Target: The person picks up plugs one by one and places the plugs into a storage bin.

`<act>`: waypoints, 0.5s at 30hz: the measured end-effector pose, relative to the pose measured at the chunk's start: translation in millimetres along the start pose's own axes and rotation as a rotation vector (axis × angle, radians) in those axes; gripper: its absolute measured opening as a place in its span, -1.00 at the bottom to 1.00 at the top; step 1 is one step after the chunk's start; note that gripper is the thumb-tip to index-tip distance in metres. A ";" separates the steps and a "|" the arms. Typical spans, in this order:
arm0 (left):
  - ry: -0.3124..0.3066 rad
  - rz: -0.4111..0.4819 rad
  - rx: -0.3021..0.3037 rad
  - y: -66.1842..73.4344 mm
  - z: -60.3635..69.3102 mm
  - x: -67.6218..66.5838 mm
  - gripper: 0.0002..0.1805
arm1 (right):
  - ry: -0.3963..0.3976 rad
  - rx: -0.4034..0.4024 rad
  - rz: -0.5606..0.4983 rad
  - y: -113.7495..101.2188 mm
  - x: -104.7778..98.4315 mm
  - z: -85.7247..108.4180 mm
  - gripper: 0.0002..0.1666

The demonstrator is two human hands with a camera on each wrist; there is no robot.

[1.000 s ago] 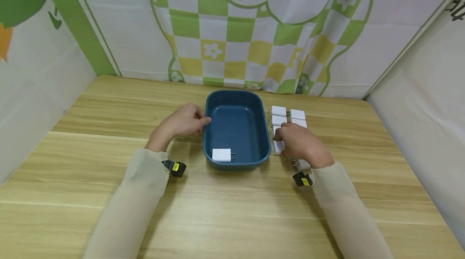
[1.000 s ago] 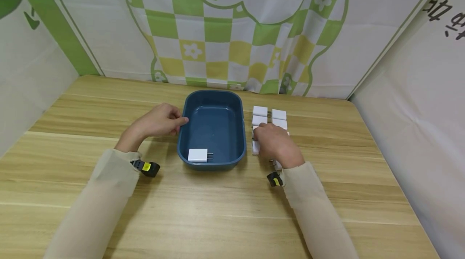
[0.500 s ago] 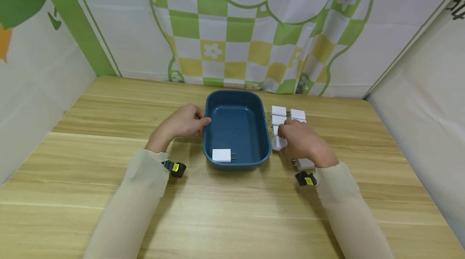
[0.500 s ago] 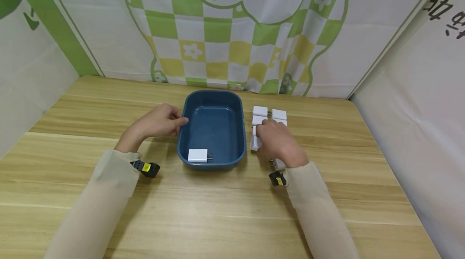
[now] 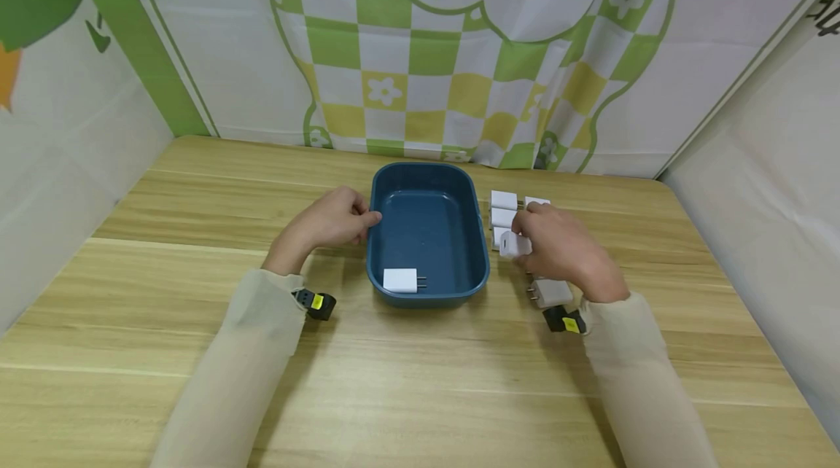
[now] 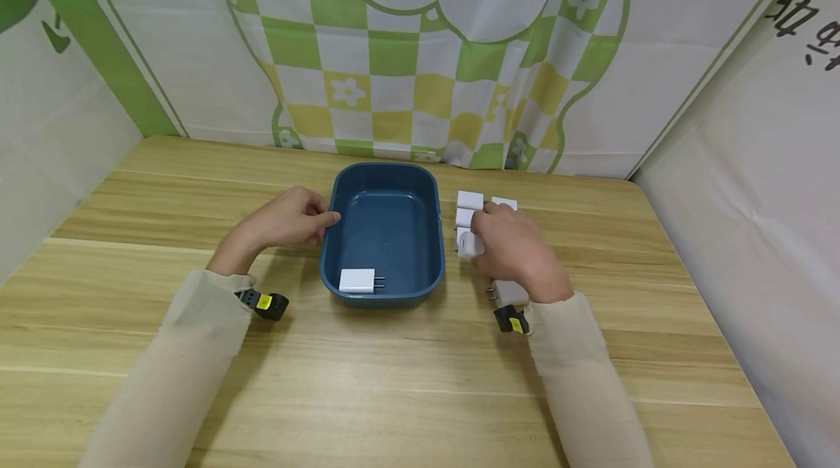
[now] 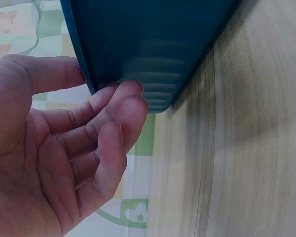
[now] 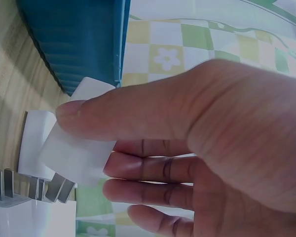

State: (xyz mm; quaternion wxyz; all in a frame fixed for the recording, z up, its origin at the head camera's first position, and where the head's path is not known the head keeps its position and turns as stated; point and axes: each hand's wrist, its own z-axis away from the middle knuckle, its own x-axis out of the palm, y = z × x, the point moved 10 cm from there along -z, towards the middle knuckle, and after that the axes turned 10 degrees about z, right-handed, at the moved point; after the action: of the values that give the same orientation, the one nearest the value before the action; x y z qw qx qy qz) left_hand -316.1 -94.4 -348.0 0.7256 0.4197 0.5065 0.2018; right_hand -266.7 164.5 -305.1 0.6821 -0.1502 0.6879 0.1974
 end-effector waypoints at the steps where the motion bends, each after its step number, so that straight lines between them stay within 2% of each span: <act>1: -0.001 -0.002 0.000 -0.3 0.0 -0.1 -0.64 | -0.001 0.005 -0.006 0.4 -0.4 0.5 -0.60; 15: 0.000 -0.013 0.012 1.1 -0.7 -0.3 -0.63 | 0.066 0.020 -0.071 0.5 -14.8 4.3 -0.59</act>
State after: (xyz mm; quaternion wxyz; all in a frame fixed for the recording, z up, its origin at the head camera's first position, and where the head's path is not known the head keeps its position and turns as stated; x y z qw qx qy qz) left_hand -316.6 -93.7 -347.0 0.7242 0.4209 0.5105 0.1943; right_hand -262.8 166.0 -290.3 0.6671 -0.1741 0.7061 0.1613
